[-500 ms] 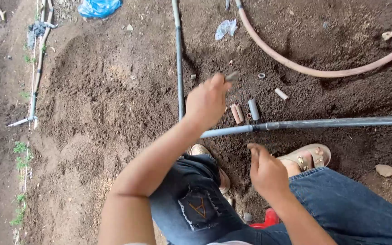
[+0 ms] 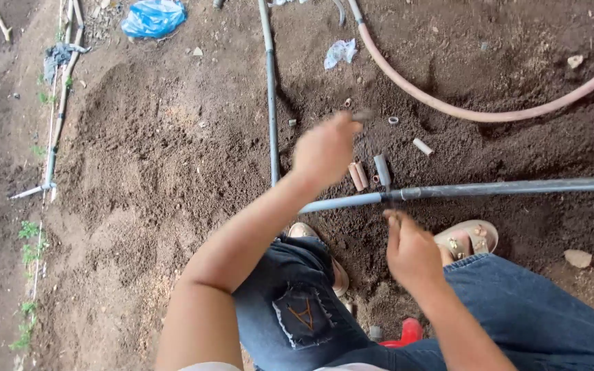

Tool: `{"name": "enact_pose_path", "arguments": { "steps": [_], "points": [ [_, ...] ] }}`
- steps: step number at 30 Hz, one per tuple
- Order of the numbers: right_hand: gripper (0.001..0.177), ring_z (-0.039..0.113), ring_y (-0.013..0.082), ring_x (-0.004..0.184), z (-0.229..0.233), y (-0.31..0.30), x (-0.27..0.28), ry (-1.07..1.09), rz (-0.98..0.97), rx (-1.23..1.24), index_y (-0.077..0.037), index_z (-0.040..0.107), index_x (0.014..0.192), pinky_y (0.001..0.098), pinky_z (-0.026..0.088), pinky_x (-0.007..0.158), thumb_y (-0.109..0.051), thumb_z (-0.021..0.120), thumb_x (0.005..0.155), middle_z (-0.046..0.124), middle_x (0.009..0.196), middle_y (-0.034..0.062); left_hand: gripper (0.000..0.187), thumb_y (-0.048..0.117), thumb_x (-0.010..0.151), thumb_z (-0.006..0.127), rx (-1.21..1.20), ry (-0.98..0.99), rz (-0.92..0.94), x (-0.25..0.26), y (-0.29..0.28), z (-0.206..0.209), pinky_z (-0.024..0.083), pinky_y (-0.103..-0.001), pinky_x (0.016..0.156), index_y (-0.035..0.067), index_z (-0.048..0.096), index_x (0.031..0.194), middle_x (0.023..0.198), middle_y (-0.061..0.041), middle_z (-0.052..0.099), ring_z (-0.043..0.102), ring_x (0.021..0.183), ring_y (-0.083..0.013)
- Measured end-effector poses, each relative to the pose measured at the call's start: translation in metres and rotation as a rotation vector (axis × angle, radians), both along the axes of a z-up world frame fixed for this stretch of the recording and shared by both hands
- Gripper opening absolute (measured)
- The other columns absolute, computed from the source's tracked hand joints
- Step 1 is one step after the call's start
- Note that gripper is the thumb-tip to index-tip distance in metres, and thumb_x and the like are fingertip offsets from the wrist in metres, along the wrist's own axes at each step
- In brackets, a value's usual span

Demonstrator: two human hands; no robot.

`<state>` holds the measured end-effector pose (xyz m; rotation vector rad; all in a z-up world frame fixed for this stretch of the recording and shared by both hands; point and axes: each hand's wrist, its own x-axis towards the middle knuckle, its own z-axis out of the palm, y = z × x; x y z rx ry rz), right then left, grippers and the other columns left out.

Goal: The person sits on a small stool and uses a metal file to smooth the edges of small PVC pipe pieces. They then assemble the pipes by inserting them into connectors and joining sections together on the ground.

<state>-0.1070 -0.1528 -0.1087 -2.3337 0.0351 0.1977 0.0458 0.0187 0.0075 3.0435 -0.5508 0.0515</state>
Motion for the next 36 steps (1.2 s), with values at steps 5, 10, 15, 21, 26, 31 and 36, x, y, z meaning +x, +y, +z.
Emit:
{"name": "enact_pose_path", "arguments": {
  "steps": [5, 10, 15, 21, 26, 31, 36],
  "points": [
    [0.050, 0.075, 0.0254, 0.066, -0.013, -0.001, 0.003, 0.025, 0.037, 0.040, -0.008, 0.071, 0.130, 0.0428, 0.060, 0.075, -0.035, 0.031, 0.118, 0.074, 0.071, 0.0090, 0.040, 0.027, 0.117, 0.035, -0.052, 0.142, 0.017, -0.028, 0.003, -0.001, 0.066, -0.051, 0.059, 0.002, 0.066, 0.112, 0.085, -0.016, 0.072, 0.080, 0.076, -0.0369],
    [0.047, 0.078, 0.0399, 0.085, -0.004, -0.010, 0.020, -0.033, -0.058, 0.095, -0.006, 0.073, 0.127, 0.0522, 0.060, 0.081, -0.034, 0.036, 0.120, 0.077, 0.084, 0.0197, 0.039, 0.026, 0.114, 0.037, 0.058, 0.323, -0.184, -0.053, -0.033, -0.027, 0.066, -0.050, 0.060, 0.001, 0.066, 0.108, 0.084, -0.016, 0.071, 0.080, 0.075, -0.0369],
    [0.044, 0.078, 0.0440, 0.094, 0.002, -0.003, 0.011, -0.001, -0.045, 0.079, -0.007, 0.072, 0.129, 0.0556, 0.060, 0.086, -0.031, 0.037, 0.120, 0.080, 0.091, 0.0229, 0.044, 0.023, 0.115, 0.031, -0.123, 0.238, -0.085, -0.006, -0.003, -0.073, 0.068, -0.043, 0.063, 0.002, 0.070, 0.119, 0.085, -0.014, 0.071, 0.079, 0.077, -0.0306],
    [0.052, 0.079, 0.0336, 0.086, -0.021, 0.003, -0.004, 0.076, 0.022, 0.061, -0.010, 0.073, 0.125, 0.0478, 0.063, 0.084, -0.039, 0.030, 0.119, 0.078, 0.083, 0.0147, 0.042, 0.028, 0.116, 0.033, -0.115, 0.138, 0.076, 0.005, 0.030, -0.023, 0.065, -0.045, 0.058, 0.003, 0.067, 0.115, 0.082, -0.012, 0.070, 0.077, 0.069, -0.0299],
    [0.045, 0.078, 0.0400, 0.088, -0.025, -0.002, 0.013, 0.028, -0.029, 0.048, -0.007, 0.074, 0.120, 0.0536, 0.061, 0.084, -0.034, 0.038, 0.119, 0.078, 0.084, 0.0195, 0.033, 0.012, 0.111, 0.037, 0.194, 0.156, -0.148, -0.034, -0.011, -0.048, 0.068, -0.043, 0.061, 0.004, 0.069, 0.115, 0.094, -0.014, 0.073, 0.080, 0.081, -0.0315],
    [0.043, 0.077, 0.0456, 0.093, -0.006, -0.002, 0.026, 0.024, -0.078, 0.078, -0.002, 0.071, 0.118, 0.0566, 0.059, 0.086, -0.029, 0.037, 0.120, 0.076, 0.088, 0.0246, 0.031, 0.004, 0.108, 0.037, 0.130, 0.353, -0.253, -0.026, -0.025, -0.030, 0.069, -0.051, 0.067, -0.005, 0.065, 0.118, 0.100, -0.025, 0.074, 0.078, 0.099, -0.0485],
    [0.051, 0.076, 0.0246, 0.066, -0.028, 0.023, -0.005, 0.117, 0.107, 0.074, -0.007, 0.070, 0.128, 0.0367, 0.060, 0.068, -0.033, 0.028, 0.118, 0.075, 0.079, 0.0134, 0.038, 0.023, 0.115, 0.035, -0.030, 0.207, 0.107, 0.021, 0.046, -0.049, 0.067, -0.047, 0.056, 0.001, 0.066, 0.114, 0.084, -0.016, 0.071, 0.080, 0.076, -0.0357]
  ]
}}
